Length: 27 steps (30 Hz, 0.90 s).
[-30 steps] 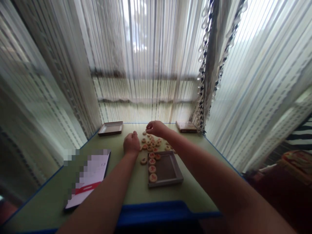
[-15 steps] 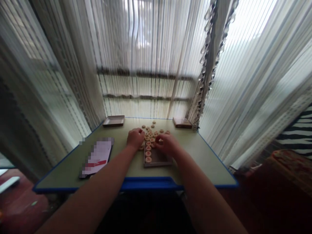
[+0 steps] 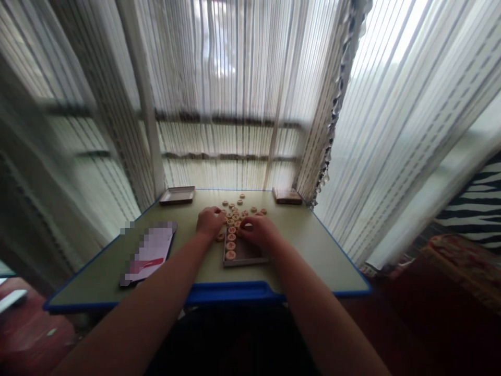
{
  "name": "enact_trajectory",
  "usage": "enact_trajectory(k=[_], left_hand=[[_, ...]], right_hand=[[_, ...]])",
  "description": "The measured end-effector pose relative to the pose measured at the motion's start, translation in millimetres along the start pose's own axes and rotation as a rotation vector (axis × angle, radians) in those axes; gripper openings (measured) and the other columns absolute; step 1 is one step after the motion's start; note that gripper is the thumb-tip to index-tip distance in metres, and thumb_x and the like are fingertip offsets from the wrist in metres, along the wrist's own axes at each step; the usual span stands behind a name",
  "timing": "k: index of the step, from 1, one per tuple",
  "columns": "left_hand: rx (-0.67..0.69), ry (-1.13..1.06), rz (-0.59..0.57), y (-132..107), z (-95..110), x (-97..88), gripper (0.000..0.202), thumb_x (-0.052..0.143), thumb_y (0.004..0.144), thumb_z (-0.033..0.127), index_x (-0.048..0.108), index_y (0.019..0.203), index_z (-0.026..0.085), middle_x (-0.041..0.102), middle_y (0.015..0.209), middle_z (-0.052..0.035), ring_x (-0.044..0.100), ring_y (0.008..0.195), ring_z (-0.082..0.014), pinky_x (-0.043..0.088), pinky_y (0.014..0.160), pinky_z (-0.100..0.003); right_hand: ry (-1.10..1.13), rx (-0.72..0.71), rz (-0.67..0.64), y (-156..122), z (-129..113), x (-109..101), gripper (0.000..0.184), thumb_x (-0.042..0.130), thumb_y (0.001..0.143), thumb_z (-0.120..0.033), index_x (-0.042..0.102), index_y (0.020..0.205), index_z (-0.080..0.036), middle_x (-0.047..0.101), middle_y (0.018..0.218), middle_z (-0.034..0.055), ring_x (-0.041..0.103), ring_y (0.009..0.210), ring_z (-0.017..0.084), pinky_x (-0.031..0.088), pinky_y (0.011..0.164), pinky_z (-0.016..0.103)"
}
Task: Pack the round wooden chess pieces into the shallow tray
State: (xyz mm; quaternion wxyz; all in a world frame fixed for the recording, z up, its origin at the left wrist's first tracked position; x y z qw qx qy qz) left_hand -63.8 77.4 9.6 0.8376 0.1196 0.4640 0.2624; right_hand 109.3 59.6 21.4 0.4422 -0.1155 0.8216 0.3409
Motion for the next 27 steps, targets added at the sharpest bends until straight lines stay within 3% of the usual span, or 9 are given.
enact_trajectory(k=[3,6,13,18,22,27], left_hand=[[-0.050,-0.009,0.050,-1,-3,-4.0,0.026,0.049,0.074,0.033,0.062,0.090,0.017,0.057,0.099,-0.0126,0.053,0.096,-0.0237,0.038,0.087,-0.033],[-0.101,-0.010,0.015,-2,-6,-2.8,0.028,0.050,0.073,0.034,0.061,0.092,0.016,0.055,0.099,-0.0135,0.053,0.096,-0.0246,0.039,0.087,-0.034],[-0.043,-0.081,0.141,-3,-2,-15.3,0.020,0.049,0.073,0.027,0.061,0.085,0.017,0.055,0.095,-0.0106,0.052,0.093,-0.0212,0.038,0.089,-0.031],[-0.014,-0.083,0.141,-2,-1,-15.1,0.019,0.048,0.073,0.026,0.062,0.080,0.016,0.057,0.089,-0.0098,0.053,0.089,-0.0206,0.040,0.086,-0.031],[-0.007,-0.077,0.144,-2,0,-15.8,0.018,0.047,0.073,0.026,0.062,0.079,0.017,0.058,0.087,-0.0089,0.054,0.088,-0.0201,0.041,0.084,-0.031],[0.004,-0.073,0.125,-2,0,-12.8,0.019,0.047,0.074,0.026,0.062,0.078,0.016,0.060,0.087,-0.0093,0.055,0.086,-0.0198,0.041,0.082,-0.030]], right_hand=[[0.015,-0.018,-0.014,-1,-2,1,0.017,0.063,0.071,-0.034,0.067,0.080,-0.020,0.062,0.073,0.0035,0.057,0.076,0.016,0.043,0.072,0.028],[0.042,-0.021,-0.029,-2,-3,2,0.016,0.063,0.071,-0.033,0.067,0.078,-0.019,0.064,0.073,0.0033,0.057,0.075,0.015,0.043,0.071,0.027],[0.020,-0.083,-0.065,1,-6,6,0.016,0.063,0.071,-0.035,0.068,0.076,-0.020,0.066,0.075,0.0036,0.057,0.080,0.016,0.042,0.076,0.028],[0.011,-0.102,-0.069,2,-4,5,0.016,0.062,0.072,-0.033,0.068,0.078,-0.020,0.066,0.079,0.0037,0.056,0.080,0.016,0.041,0.075,0.028],[-0.023,-0.086,0.015,1,0,-3,0.022,0.065,0.069,-0.037,0.068,0.083,-0.021,0.066,0.085,0.0048,0.053,0.084,0.018,0.039,0.079,0.031],[-0.070,-0.100,0.010,0,-2,-4,0.021,0.064,0.069,-0.043,0.069,0.073,-0.023,0.066,0.082,0.0043,0.050,0.087,0.018,0.035,0.085,0.033]])
Point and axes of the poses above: each hand's wrist, its own y-axis towards the middle knuckle, its own x-axis out of the palm, z = x × y, the point moved 7 cm from there along y, towards the middle knuckle
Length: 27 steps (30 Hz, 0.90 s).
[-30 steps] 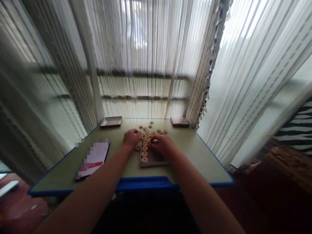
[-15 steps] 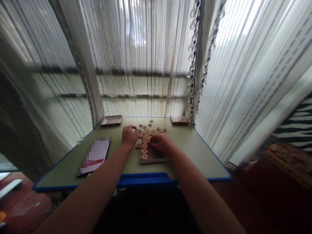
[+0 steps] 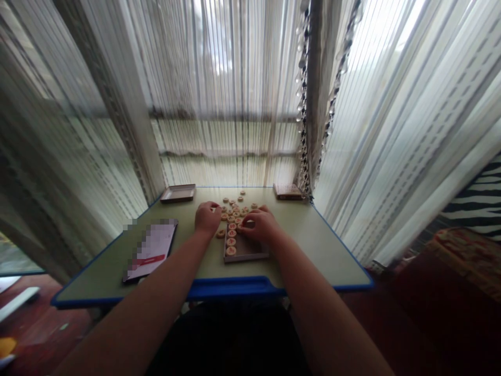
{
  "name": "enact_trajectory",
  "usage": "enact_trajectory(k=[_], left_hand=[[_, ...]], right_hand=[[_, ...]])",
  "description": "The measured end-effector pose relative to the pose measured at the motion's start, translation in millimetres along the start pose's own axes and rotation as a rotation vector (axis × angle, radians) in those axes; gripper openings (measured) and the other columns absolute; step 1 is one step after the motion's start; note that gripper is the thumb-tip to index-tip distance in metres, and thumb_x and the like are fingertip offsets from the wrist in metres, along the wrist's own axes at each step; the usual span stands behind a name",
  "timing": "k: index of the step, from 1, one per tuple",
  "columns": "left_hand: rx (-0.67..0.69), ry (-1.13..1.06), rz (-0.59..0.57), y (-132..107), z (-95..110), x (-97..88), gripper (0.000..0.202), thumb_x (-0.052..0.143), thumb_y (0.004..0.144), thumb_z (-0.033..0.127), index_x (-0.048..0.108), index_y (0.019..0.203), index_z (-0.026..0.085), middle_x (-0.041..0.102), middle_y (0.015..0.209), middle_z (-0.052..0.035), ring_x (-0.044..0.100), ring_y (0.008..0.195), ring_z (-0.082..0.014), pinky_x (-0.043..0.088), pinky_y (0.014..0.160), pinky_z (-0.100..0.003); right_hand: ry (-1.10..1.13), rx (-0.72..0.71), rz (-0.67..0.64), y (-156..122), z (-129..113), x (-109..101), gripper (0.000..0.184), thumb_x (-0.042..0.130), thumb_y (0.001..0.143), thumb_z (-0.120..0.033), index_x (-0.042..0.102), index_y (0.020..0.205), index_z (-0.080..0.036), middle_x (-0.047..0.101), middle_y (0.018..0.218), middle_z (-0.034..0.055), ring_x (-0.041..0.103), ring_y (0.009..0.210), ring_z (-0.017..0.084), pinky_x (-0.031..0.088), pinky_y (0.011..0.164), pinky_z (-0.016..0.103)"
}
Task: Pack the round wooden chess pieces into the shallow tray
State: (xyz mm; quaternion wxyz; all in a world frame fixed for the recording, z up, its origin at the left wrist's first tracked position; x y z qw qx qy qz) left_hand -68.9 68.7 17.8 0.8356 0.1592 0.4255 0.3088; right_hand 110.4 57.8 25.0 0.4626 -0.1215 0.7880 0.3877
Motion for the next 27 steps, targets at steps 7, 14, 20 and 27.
enact_trajectory(k=[7,14,20,27], left_hand=[[-0.005,-0.022,-0.073,0.9,-3.1,9.5,0.021,0.047,0.074,0.028,0.063,0.077,0.015,0.062,0.086,-0.0094,0.057,0.083,-0.0189,0.042,0.077,-0.029],[-0.015,-0.019,-0.052,1.8,-4.5,8.0,0.022,0.048,0.073,0.029,0.063,0.077,0.015,0.062,0.085,-0.0097,0.057,0.081,-0.0189,0.042,0.076,-0.028],[-0.021,-0.027,-0.066,0.8,-4.8,7.8,0.022,0.047,0.074,0.029,0.063,0.077,0.015,0.062,0.085,-0.0093,0.057,0.081,-0.0187,0.043,0.076,-0.028],[-0.014,-0.035,-0.061,2.7,-4.2,8.5,0.021,0.047,0.072,0.028,0.063,0.076,0.015,0.063,0.083,-0.0093,0.057,0.081,-0.0190,0.042,0.075,-0.028]], right_hand=[[-0.010,-0.010,-0.010,0.2,-0.3,4.0,0.024,0.063,0.070,-0.044,0.068,0.077,-0.021,0.065,0.081,0.0052,0.052,0.084,0.018,0.033,0.086,0.034],[-0.017,0.003,-0.017,-1.0,-1.2,2.8,0.023,0.061,0.071,-0.044,0.068,0.078,-0.022,0.064,0.083,0.0056,0.051,0.086,0.019,0.036,0.086,0.035],[-0.043,0.019,-0.023,-1.0,-0.7,1.2,0.024,0.063,0.070,-0.038,0.067,0.088,-0.022,0.064,0.087,0.0056,0.053,0.090,0.021,0.035,0.087,0.036],[-0.020,0.000,-0.032,-1.6,-1.6,3.5,0.023,0.059,0.073,-0.043,0.068,0.080,-0.023,0.064,0.084,0.0053,0.054,0.085,0.019,0.034,0.089,0.037]])
Point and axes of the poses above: each hand's wrist, its own y-axis towards the middle knuckle, its own x-axis out of the palm, z = x × y, the point moved 7 cm from there along y, towards the middle knuckle
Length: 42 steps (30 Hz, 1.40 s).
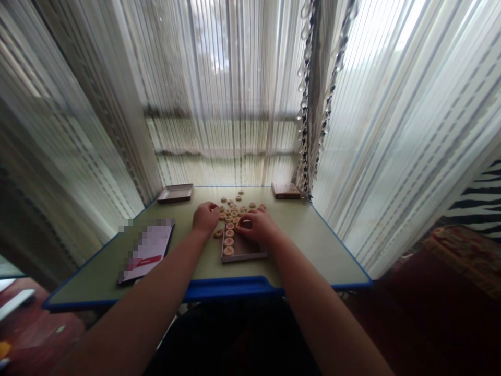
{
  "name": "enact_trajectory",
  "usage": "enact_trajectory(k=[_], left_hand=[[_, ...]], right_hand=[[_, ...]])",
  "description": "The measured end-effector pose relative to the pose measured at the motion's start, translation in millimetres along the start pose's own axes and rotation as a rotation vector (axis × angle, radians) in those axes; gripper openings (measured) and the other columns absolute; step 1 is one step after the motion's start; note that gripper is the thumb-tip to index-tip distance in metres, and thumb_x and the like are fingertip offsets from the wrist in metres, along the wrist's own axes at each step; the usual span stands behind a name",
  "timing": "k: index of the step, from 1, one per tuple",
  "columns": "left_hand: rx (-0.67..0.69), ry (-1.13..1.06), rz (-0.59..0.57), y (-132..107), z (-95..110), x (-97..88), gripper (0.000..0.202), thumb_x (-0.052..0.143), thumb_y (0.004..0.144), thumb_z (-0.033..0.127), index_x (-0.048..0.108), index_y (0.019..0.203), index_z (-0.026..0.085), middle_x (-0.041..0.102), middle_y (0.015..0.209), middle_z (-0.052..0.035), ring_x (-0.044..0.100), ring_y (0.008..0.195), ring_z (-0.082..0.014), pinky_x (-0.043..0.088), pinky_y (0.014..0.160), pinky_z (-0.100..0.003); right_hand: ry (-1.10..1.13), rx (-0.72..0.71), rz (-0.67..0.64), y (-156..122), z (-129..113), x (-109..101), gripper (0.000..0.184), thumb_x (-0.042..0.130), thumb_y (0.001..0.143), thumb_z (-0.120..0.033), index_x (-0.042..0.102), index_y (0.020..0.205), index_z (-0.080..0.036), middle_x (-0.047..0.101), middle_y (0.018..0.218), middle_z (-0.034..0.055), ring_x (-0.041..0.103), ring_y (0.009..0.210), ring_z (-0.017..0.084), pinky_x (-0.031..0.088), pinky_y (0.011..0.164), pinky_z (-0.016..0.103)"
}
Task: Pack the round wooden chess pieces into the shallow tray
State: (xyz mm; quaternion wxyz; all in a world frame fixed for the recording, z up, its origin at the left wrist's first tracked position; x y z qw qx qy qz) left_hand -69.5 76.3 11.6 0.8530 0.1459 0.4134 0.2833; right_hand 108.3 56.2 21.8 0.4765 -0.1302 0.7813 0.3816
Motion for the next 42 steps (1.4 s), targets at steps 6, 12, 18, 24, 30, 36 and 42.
enact_trajectory(k=[6,12,18,24,30,36,42], left_hand=[[-0.013,0.013,0.001,0.1,-0.7,0.8,0.021,0.047,0.072,0.030,0.063,0.074,0.016,0.064,0.082,-0.0087,0.058,0.079,-0.0186,0.043,0.073,-0.028],[0.012,0.005,-0.003,-1.2,0.3,-0.2,0.022,0.046,0.072,0.030,0.063,0.073,0.016,0.064,0.080,-0.0086,0.058,0.078,-0.0186,0.042,0.072,-0.027],[-0.004,-0.005,0.011,1.0,-1.1,-0.6,0.021,0.046,0.071,0.029,0.062,0.072,0.017,0.064,0.080,-0.0082,0.058,0.077,-0.0188,0.043,0.071,-0.028],[-0.008,-0.001,0.018,-1.3,0.2,-3.4,0.021,0.046,0.072,0.030,0.062,0.071,0.017,0.064,0.080,-0.0078,0.058,0.077,-0.0183,0.042,0.071,-0.027],[-0.004,0.001,-0.002,-1.6,1.0,-2.2,0.021,0.046,0.073,0.029,0.062,0.074,0.017,0.065,0.082,-0.0076,0.058,0.079,-0.0182,0.043,0.072,-0.027],[-0.009,0.001,0.013,-1.0,1.8,-4.0,0.021,0.045,0.073,0.028,0.063,0.075,0.016,0.065,0.082,-0.0081,0.058,0.080,-0.0183,0.043,0.073,-0.027],[-0.016,-0.001,0.004,-1.6,-0.2,-2.5,0.021,0.047,0.072,0.030,0.063,0.073,0.016,0.065,0.082,-0.0079,0.058,0.079,-0.0182,0.042,0.073,-0.028]], right_hand=[[0.002,-0.009,0.005,-0.6,0.5,-0.2,0.018,0.061,0.072,-0.038,0.068,0.080,-0.023,0.063,0.085,0.0053,0.052,0.087,0.019,0.034,0.088,0.036],[0.012,0.033,-0.005,0.1,4.7,3.0,0.023,0.063,0.069,-0.044,0.067,0.078,-0.022,0.062,0.085,0.0053,0.051,0.086,0.020,0.036,0.084,0.035],[-0.004,0.054,-0.013,-0.8,3.2,1.1,0.030,0.068,0.063,-0.043,0.065,0.082,-0.021,0.061,0.086,0.0059,0.049,0.090,0.021,0.037,0.083,0.035],[0.037,-0.008,-0.013,-1.1,0.3,1.0,0.014,0.064,0.068,-0.030,0.068,0.080,-0.024,0.062,0.091,0.0043,0.051,0.089,0.019,0.034,0.088,0.035],[0.029,0.014,0.007,1.1,2.1,2.1,0.023,0.062,0.070,-0.044,0.067,0.076,-0.022,0.062,0.085,0.0056,0.052,0.084,0.019,0.036,0.085,0.035],[0.010,0.023,-0.002,-0.1,0.1,1.1,0.022,0.064,0.069,-0.040,0.067,0.079,-0.022,0.061,0.085,0.0050,0.050,0.087,0.019,0.038,0.082,0.033],[0.028,-0.001,-0.010,0.3,-0.6,1.1,0.018,0.062,0.072,-0.036,0.068,0.080,-0.022,0.062,0.086,0.0058,0.052,0.085,0.019,0.037,0.085,0.034]])
Point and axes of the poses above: each hand's wrist, its own y-axis towards the middle knuckle, its own x-axis out of the palm, z = x × y, the point moved 7 cm from there along y, towards the middle knuckle
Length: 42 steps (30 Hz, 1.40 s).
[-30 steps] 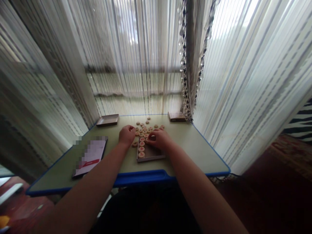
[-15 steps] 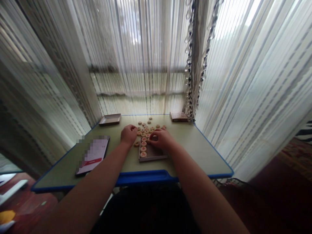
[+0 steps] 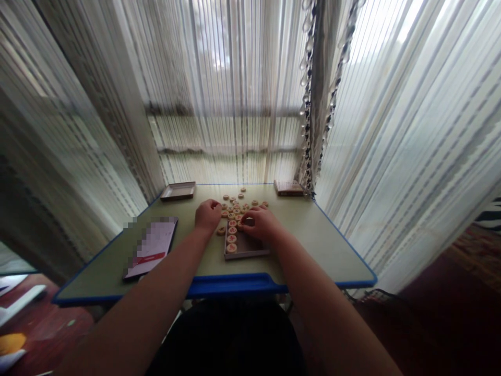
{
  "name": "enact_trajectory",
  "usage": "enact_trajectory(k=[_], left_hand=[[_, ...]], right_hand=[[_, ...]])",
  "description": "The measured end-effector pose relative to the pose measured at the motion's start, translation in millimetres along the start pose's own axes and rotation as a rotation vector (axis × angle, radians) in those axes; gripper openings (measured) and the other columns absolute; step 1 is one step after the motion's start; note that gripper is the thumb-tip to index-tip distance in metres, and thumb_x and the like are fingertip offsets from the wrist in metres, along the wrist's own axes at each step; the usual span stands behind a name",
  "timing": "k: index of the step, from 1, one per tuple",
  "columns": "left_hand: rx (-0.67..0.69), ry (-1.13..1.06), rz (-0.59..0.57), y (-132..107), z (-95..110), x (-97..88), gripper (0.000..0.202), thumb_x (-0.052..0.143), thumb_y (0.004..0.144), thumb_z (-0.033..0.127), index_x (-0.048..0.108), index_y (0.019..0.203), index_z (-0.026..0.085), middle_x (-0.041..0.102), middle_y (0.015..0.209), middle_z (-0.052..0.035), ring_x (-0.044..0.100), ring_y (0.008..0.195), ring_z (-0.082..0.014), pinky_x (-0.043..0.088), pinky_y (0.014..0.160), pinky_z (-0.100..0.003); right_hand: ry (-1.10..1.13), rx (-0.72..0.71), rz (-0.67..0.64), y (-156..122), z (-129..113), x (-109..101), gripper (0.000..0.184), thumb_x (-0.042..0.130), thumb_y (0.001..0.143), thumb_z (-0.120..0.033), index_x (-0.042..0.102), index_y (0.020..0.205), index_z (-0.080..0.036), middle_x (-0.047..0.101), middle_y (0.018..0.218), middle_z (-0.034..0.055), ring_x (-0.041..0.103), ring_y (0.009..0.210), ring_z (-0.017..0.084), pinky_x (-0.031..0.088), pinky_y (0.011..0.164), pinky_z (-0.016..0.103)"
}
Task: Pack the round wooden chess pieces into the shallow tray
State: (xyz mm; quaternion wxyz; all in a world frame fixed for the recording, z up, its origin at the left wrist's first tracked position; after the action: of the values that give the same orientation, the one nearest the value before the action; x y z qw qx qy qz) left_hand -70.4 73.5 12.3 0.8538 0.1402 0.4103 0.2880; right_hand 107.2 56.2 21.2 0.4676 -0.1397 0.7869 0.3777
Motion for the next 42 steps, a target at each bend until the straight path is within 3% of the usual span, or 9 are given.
enact_trajectory(k=[6,31,38,42], left_hand=[[0.015,-0.003,0.004,0,1,0.1,0.022,0.045,0.073,0.029,0.063,0.074,0.016,0.065,0.082,-0.0079,0.058,0.078,-0.0183,0.043,0.072,-0.027],[-0.001,-0.003,-0.036,0,2,2.7,0.020,0.047,0.073,0.028,0.063,0.074,0.017,0.066,0.082,-0.0076,0.059,0.079,-0.0177,0.043,0.071,-0.027],[0.009,0.002,-0.046,-2,2,1.9,0.020,0.047,0.073,0.029,0.062,0.073,0.017,0.066,0.080,-0.0073,0.059,0.078,-0.0179,0.043,0.071,-0.027],[0.008,-0.002,-0.045,-2,1,3.2,0.020,0.046,0.073,0.030,0.062,0.074,0.017,0.066,0.081,-0.0077,0.059,0.078,-0.0178,0.043,0.070,-0.027]], right_hand=[[-0.013,0.006,0.014,1,4,1,0.019,0.062,0.071,-0.039,0.068,0.079,-0.022,0.063,0.085,0.0055,0.054,0.083,0.019,0.035,0.088,0.037],[0.025,0.018,0.017,-2,3,0,0.024,0.062,0.072,-0.043,0.067,0.080,-0.021,0.062,0.083,0.0058,0.056,0.083,0.018,0.043,0.076,0.031],[0.109,0.050,0.048,0,5,-8,0.020,0.065,0.067,-0.031,0.067,0.084,-0.020,0.063,0.087,0.0060,0.055,0.087,0.019,0.042,0.079,0.032],[0.213,0.174,0.197,0,20,-25,0.018,0.056,0.073,-0.021,0.067,0.087,-0.020,0.065,0.089,0.0041,0.057,0.080,0.016,0.044,0.075,0.028]])
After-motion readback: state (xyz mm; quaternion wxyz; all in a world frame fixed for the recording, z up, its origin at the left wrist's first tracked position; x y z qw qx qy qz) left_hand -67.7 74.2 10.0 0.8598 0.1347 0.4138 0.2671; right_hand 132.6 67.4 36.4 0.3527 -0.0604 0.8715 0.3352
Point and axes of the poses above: each hand's wrist, its own y-axis towards the middle knuckle, its own x-axis out of the palm, z = x × y, the point moved 7 cm from there along y, towards the middle knuckle
